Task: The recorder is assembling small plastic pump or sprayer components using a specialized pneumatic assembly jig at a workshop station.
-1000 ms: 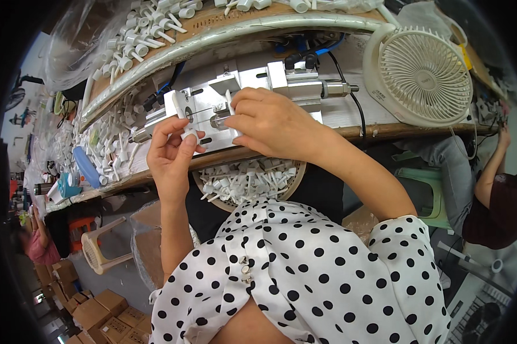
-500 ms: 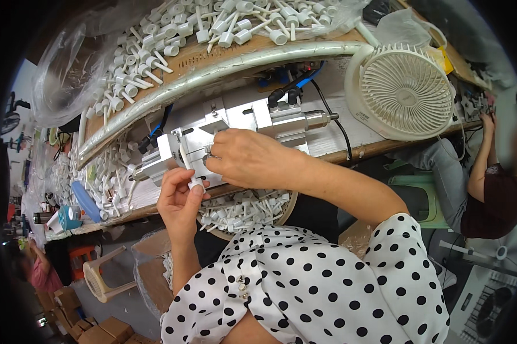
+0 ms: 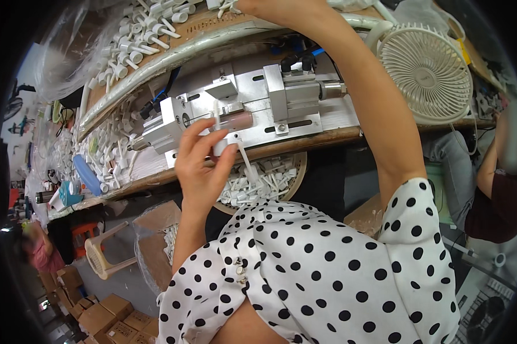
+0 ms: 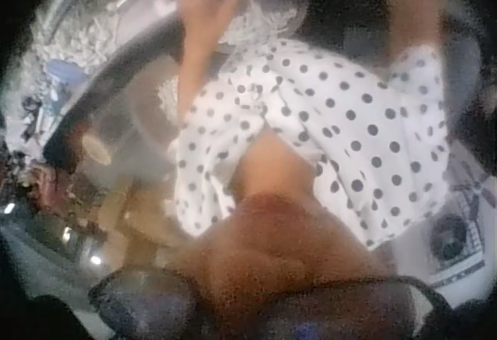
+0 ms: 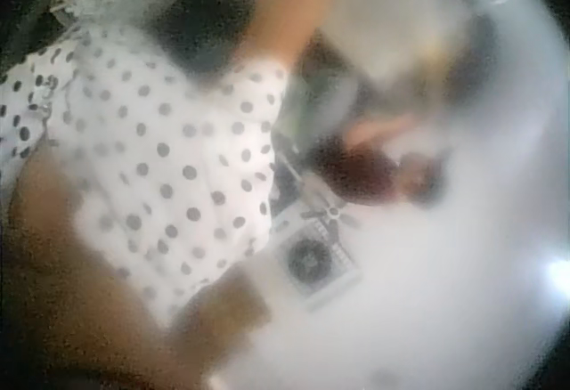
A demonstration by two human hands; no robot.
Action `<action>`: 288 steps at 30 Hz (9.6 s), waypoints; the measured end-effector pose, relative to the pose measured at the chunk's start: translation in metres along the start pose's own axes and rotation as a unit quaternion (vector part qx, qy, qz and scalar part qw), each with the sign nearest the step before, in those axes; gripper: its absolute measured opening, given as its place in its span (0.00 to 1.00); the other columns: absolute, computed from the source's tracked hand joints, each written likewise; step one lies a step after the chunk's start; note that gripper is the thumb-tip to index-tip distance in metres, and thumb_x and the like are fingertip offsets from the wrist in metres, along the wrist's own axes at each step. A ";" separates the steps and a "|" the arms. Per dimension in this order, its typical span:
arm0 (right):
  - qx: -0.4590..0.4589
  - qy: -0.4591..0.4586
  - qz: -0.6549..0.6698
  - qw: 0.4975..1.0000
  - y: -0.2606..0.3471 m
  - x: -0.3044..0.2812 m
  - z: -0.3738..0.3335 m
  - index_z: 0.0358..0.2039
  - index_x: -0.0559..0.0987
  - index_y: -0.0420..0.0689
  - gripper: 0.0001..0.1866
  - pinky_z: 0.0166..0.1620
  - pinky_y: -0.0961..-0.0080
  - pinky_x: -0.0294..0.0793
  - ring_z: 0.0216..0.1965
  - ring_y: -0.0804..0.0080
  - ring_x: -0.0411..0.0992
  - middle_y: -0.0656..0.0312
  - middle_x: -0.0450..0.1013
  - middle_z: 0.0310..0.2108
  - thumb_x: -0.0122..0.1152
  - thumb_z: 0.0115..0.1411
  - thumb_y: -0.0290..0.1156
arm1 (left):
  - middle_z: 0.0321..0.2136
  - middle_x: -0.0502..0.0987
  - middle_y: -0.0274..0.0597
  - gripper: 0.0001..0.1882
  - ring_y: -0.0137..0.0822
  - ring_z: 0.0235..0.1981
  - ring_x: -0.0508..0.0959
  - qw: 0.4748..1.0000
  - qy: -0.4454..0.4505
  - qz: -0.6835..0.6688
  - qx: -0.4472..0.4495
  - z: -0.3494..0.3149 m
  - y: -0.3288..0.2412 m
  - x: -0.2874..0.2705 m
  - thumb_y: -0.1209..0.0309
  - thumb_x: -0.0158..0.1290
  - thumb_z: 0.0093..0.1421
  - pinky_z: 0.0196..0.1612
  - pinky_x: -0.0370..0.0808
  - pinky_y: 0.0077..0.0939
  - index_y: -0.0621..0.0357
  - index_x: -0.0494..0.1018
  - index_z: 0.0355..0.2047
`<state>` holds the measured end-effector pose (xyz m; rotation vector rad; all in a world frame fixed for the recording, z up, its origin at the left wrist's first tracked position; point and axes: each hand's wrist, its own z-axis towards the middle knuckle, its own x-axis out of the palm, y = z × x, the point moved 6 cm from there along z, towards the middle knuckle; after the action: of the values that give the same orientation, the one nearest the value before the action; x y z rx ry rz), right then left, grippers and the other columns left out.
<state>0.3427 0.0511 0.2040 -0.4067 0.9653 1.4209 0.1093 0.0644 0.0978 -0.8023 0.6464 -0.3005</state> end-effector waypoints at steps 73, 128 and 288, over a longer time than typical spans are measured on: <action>-0.128 0.006 0.197 0.972 0.042 -0.022 -0.080 0.32 0.77 0.40 0.11 0.31 0.76 0.70 0.29 0.68 0.71 0.61 0.71 0.25 0.63 0.45 0.27 | 0.31 0.72 0.44 0.15 0.41 0.27 0.74 0.983 0.103 0.121 0.095 0.048 -0.007 -0.001 0.76 0.57 0.47 0.29 0.72 0.27 0.59 0.69 0.37; -0.169 0.079 0.299 0.936 0.060 0.008 -0.103 0.29 0.77 0.39 0.11 0.34 0.75 0.71 0.31 0.66 0.71 0.58 0.72 0.27 0.64 0.42 0.27 | 0.24 0.73 0.43 0.06 0.36 0.21 0.73 0.959 -0.090 0.205 0.174 0.128 0.021 -0.079 0.73 0.52 0.50 0.27 0.69 0.28 0.58 0.75 0.29; -0.198 0.063 0.234 0.950 0.079 0.029 -0.126 0.26 0.75 0.41 0.11 0.38 0.72 0.70 0.37 0.64 0.70 0.59 0.71 0.25 0.66 0.41 0.30 | 0.27 0.76 0.50 0.21 0.47 0.33 0.75 0.861 0.019 0.500 -0.088 0.198 0.109 -0.121 0.55 0.54 0.45 0.39 0.70 0.39 0.55 0.74 0.36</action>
<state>0.2245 -0.0124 0.1328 -0.5953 0.9114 2.0565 0.1437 0.3074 0.1699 -0.5378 1.0522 0.7067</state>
